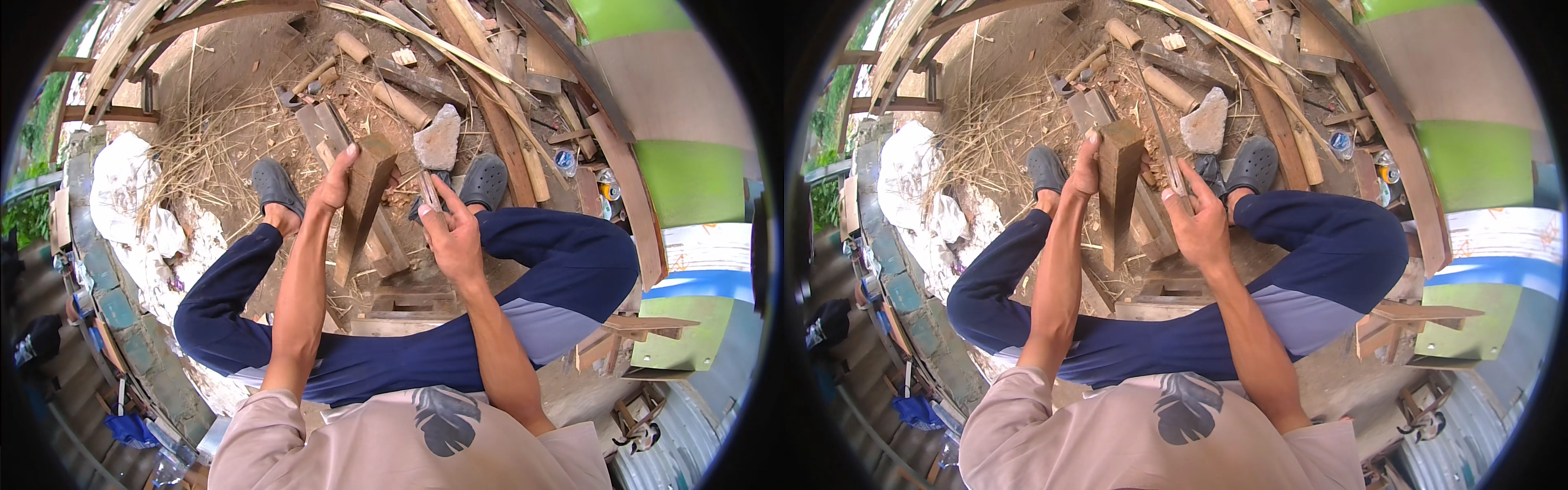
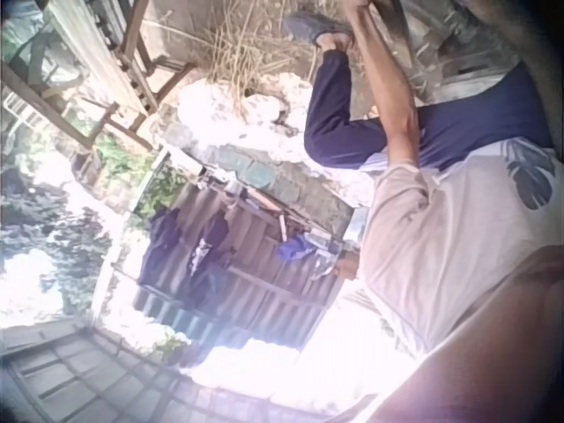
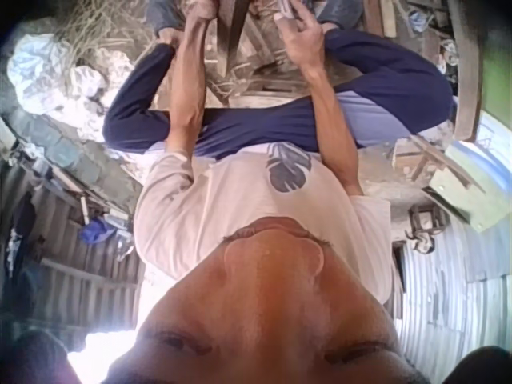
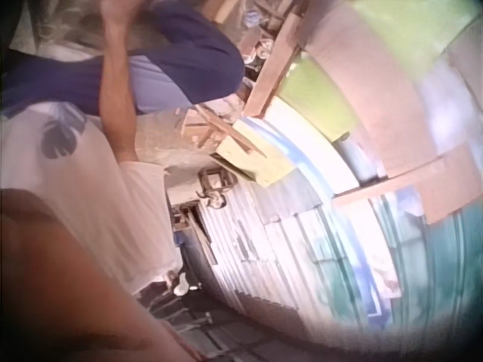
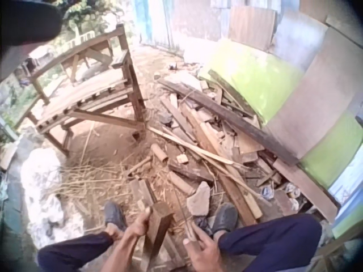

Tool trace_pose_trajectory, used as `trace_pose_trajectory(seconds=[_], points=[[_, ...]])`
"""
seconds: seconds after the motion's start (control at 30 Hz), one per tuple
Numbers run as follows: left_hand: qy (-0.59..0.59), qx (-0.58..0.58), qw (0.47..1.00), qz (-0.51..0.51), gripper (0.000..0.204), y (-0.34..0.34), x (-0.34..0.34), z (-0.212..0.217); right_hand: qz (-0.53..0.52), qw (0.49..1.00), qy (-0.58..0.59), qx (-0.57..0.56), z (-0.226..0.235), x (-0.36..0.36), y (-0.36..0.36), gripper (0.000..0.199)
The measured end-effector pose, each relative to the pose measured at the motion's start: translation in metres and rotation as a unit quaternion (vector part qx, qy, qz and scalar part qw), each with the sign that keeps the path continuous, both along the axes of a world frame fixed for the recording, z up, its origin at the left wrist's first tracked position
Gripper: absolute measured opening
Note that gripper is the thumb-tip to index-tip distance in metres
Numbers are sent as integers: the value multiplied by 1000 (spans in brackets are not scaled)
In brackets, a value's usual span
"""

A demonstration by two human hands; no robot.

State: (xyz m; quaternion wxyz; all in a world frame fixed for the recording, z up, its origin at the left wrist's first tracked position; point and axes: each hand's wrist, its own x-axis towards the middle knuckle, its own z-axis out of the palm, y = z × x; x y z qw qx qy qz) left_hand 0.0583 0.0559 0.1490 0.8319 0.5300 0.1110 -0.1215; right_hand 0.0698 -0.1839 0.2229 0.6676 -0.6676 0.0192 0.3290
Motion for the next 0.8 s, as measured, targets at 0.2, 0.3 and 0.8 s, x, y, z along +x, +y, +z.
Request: trace_pose_trajectory(seconds=[0.2,0.3,0.8], points=[[31,147,984,101,69,-10,13,-37,-33,991,-128,-6,1,-4,-9,51],[25,254,957,136,64,-16,15,-30,-11,982,-188,-27,7,-5,-15,47],[120,484,862,92,67,-22,11,-116,79,979,-136,-128,-54,-9,-36,46]])
